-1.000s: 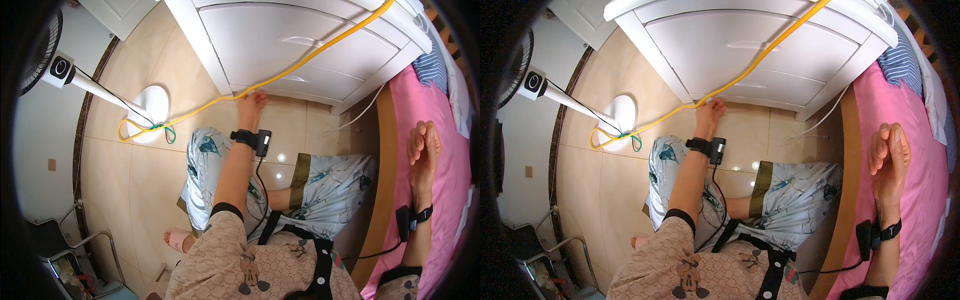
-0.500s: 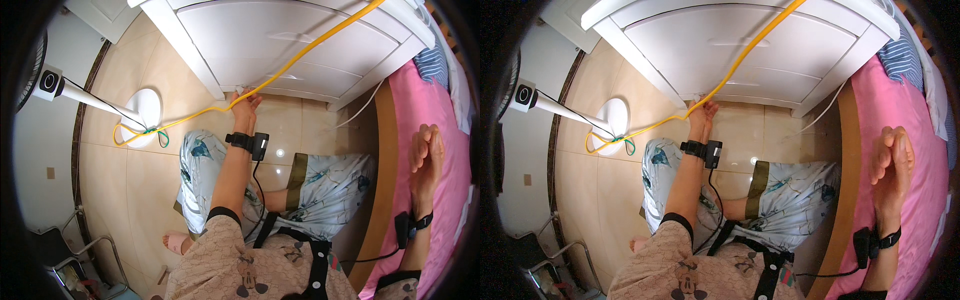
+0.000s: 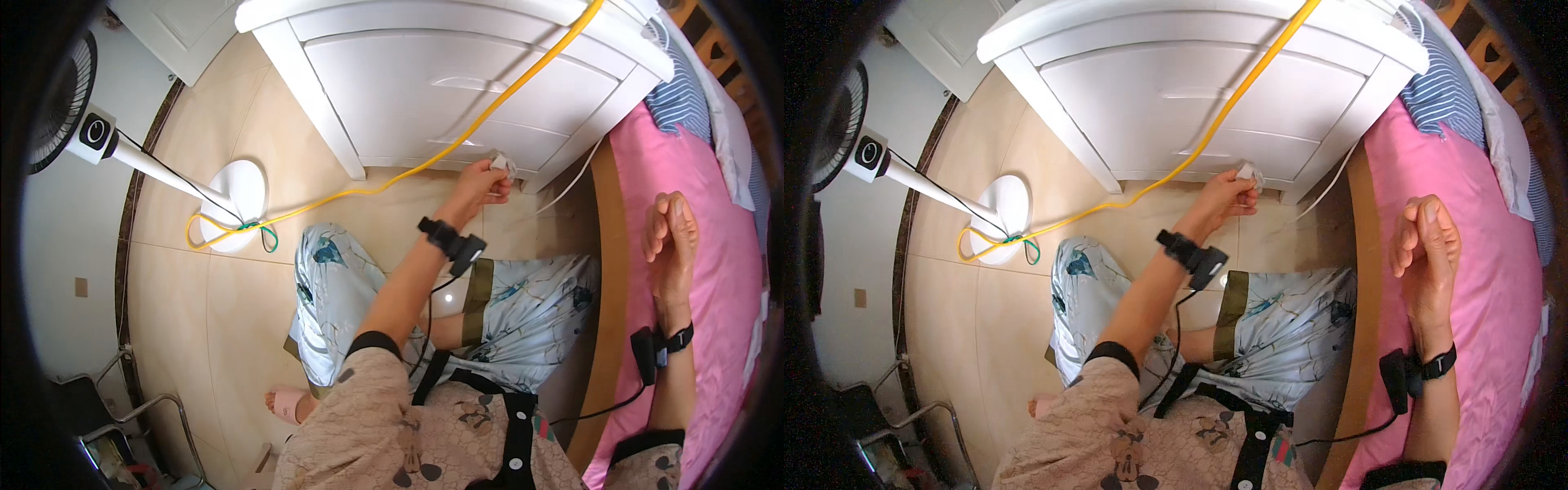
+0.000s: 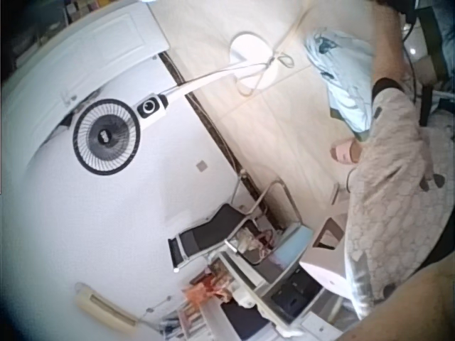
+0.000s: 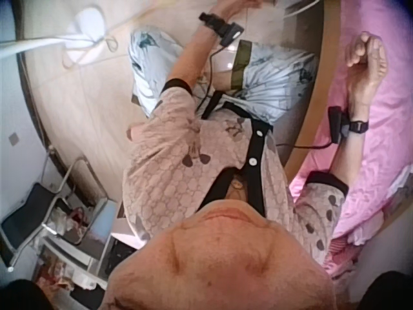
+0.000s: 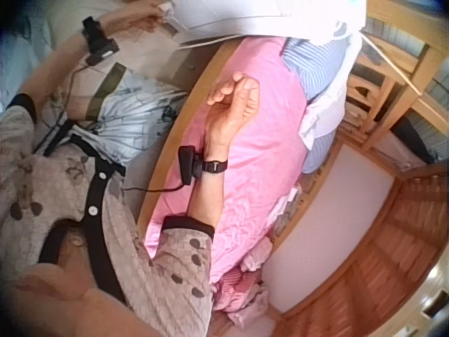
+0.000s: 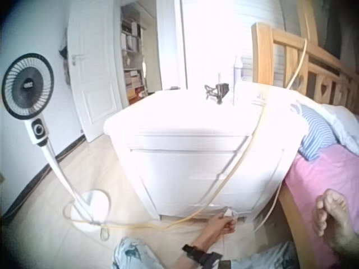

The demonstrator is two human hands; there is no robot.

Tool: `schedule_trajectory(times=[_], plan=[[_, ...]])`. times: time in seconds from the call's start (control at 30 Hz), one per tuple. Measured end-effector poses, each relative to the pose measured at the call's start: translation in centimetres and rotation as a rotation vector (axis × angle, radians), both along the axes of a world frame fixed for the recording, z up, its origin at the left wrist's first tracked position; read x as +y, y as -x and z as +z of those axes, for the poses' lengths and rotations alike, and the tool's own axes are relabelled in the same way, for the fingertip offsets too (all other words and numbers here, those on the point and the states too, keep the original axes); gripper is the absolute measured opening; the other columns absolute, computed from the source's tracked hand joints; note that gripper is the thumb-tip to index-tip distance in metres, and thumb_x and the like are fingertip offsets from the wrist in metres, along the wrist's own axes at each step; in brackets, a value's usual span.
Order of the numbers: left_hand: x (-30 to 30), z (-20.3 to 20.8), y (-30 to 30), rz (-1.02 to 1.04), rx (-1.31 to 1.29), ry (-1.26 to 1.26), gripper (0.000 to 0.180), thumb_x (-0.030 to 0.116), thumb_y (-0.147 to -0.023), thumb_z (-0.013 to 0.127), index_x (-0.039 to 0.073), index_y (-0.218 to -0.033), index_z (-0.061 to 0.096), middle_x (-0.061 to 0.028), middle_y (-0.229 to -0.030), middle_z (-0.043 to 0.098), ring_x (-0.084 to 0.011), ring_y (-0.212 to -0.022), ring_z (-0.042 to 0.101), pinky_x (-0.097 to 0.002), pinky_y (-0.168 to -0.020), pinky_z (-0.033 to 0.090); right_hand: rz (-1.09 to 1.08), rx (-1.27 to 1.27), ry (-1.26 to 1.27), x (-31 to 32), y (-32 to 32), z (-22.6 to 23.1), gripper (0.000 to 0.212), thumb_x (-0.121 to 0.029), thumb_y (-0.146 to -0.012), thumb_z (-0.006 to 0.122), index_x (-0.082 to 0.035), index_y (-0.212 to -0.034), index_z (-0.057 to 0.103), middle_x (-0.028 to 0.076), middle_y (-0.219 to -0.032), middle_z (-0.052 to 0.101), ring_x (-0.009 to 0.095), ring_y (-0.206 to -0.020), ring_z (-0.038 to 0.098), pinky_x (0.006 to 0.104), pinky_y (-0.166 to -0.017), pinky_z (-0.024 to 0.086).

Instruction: The person wipes the exterior surfaces of a white bedside drawer unit with a cloth, including the bottom edge and front panels, while moving a yellow power cord aside.

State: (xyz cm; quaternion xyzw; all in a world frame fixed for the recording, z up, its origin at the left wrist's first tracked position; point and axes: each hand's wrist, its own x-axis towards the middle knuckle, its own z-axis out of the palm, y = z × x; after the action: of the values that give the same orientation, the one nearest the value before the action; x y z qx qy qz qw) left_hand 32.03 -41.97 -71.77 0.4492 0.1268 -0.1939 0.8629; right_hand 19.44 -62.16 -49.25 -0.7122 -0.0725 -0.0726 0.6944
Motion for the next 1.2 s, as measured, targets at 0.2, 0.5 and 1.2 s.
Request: schedule_trajectory(times=[0.2,0.5,1.2], plan=[[9.0,7.0,5.6,-0.276,-0.379,-0.189,0.023,0.014,-0.085,0.058,0.004,-0.106,0.058,-0.0031,-0.087,0.06,-0.0108,-0.075,0.059,-0.0269,-0.069,0.052,-0.049,0.004,0.004,-0.4,0.7,0.9,0.024,-0.027,-0.095,0.045,-0.006,-0.089,0.054,-0.005,-0.06,0.042,0.002,-0.046,0.037,0.0165,-0.041,0.031],[14.7,3.9,6.2,-0.047,-0.509,-0.418,0.027,0.008,-0.085,0.056,0.003,-0.111,0.059,0.0004,-0.1,0.062,-0.0082,-0.092,0.054,-0.0228,-0.086,0.04,0.201,0.129,-0.068,10.0,-2.4,0.0,0.026,-0.028,-0.093,0.052,-0.004,-0.095,0.06,-0.003,-0.067,0.053,0.004,-0.052,0.047,0.0184,-0.048,0.04],[-0.1,5.6,13.1,-0.1,-0.425,-0.151,0.007,0.006,-0.082,0.053,0.001,-0.086,0.051,-0.0042,-0.075,0.055,-0.0098,-0.062,0.052,-0.0236,-0.056,0.043,0.061,0.082,0.078,5.5,-0.3,-9.4,0.026,-0.023,-0.094,0.049,-0.001,-0.103,0.058,0.005,-0.085,0.065,0.006,-0.073,0.056,0.0186,-0.06,0.043]])
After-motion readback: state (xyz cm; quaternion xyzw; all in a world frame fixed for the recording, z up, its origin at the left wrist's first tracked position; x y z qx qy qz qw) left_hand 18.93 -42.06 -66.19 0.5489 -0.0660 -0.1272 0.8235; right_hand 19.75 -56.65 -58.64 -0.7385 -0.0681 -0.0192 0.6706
